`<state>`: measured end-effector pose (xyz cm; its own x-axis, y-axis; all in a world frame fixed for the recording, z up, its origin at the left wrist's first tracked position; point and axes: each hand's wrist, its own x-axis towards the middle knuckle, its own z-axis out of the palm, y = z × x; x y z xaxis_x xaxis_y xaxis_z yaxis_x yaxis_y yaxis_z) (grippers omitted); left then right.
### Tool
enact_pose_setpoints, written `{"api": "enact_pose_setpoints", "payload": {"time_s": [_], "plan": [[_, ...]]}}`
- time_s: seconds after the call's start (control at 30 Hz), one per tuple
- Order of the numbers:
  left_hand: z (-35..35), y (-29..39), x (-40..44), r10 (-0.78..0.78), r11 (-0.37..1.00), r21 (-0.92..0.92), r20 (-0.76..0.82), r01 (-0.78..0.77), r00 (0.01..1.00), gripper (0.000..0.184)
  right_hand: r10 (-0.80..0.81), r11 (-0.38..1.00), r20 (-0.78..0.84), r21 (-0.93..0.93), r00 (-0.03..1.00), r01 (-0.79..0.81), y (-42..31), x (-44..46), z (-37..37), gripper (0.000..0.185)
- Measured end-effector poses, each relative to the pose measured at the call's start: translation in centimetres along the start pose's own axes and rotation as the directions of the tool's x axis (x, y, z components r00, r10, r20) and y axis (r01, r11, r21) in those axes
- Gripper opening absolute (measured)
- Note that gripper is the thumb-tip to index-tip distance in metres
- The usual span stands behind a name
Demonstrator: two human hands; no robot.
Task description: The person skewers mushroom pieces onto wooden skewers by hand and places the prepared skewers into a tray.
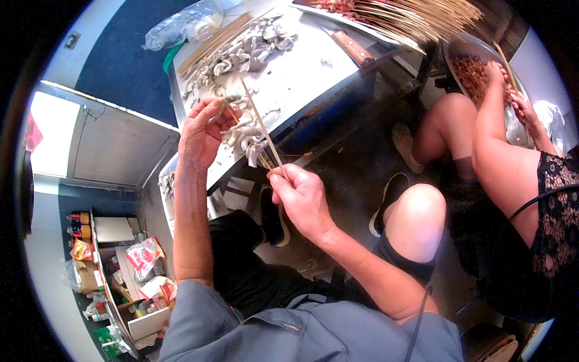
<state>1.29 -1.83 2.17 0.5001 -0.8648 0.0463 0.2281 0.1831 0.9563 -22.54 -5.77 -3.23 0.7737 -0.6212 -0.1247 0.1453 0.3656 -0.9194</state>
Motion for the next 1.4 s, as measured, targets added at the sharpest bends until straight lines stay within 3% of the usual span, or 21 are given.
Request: {"api": "enact_pose_setpoints", "payload": {"time_s": [0.27,0.37,0.43,0.57,0.6,0.67,0.73,0.83,0.9,0.93,1.0,1.07,1.17,1.33,1.4], "plan": [[0.2,0.1,-0.1,-0.023,0.999,0.027,0.012,0.022,1.000,0.015,0.010,1.000,0.005,0.011,1.000,-0.010,0.1,0.1,-0.1,0.015],[0.9,0.4,-0.5,-0.081,0.990,0.115,-0.027,0.083,0.996,0.013,0.005,1.000,-0.003,-0.028,1.000,-0.005,0.1,0.0,-0.1,0.015],[1.0,0.6,-0.7,-0.183,0.947,0.273,0.037,0.167,0.982,0.012,-0.005,1.000,-0.035,-0.002,0.999,0.005,0.0,-0.1,-0.1,0.014],[1.4,0.4,-0.8,-0.189,0.948,0.272,0.056,0.167,0.980,0.013,-0.028,0.999,-0.069,-0.018,0.997,0.027,-0.2,-0.1,-0.1,0.014],[1.6,0.8,-0.5,-0.189,0.947,0.274,0.060,0.166,0.980,0.013,-0.042,0.999,-0.072,-0.008,0.997,0.041,-0.3,0.0,-0.2,0.014],[1.8,1.2,0.7,-0.001,0.952,0.305,-0.029,0.010,1.000,0.014,-0.058,0.998,-0.079,0.002,0.995,0.058,-0.4,0.1,-0.4,0.014],[0.5,0.9,3.0,0.177,0.837,0.537,-0.091,-0.101,0.980,0.017,-0.027,0.999,-0.091,0.030,0.996,0.030,-0.5,0.2,-0.5,0.014],[0.0,0.3,7.1,0.282,0.727,0.676,-0.132,-0.122,0.950,0.019,-0.023,1.000,-0.080,0.013,0.996,0.024,-0.6,0.2,-0.5,0.014],[-0.1,-0.4,9.7,0.408,0.467,0.866,-0.033,-0.178,0.913,0.018,-0.025,1.000,-0.079,0.008,0.997,0.025,-0.6,0.2,-0.5,0.014],[-0.1,-0.6,10.7,0.405,0.469,0.865,-0.028,-0.181,0.914,0.018,-0.023,1.000,-0.076,0.003,0.997,0.023,-0.6,0.1,-0.5,0.014],[0.0,-1.1,12.3,0.407,0.271,0.930,0.121,-0.246,0.905,0.018,-0.026,1.000,-0.083,0.013,0.996,0.027,-0.9,0.1,-0.6,0.014],[0.0,-1.6,13.1,0.371,0.309,0.924,0.100,-0.225,0.923,0.018,-0.039,0.998,-0.075,0.042,0.996,0.042,-0.9,0.1,-0.6,0.014],[0.1,-1.7,13.0,0.363,0.108,0.967,0.178,-0.231,0.915,0.022,-0.026,0.999,-0.078,0.029,0.997,0.028,-0.9,0.1,-0.7,0.014],[0.4,-1.2,10.2,0.339,0.153,0.957,0.185,-0.248,0.923,0.019,-0.009,0.999,-0.057,0.032,0.998,0.010,-1.6,-0.3,-0.7,0.014],[-0.1,-0.9,9.0,0.391,0.307,0.905,0.162,-0.294,0.906,0.016,-0.013,0.999,-0.051,0.044,0.999,0.016,-1.6,-0.4,-0.7,0.014]]}}
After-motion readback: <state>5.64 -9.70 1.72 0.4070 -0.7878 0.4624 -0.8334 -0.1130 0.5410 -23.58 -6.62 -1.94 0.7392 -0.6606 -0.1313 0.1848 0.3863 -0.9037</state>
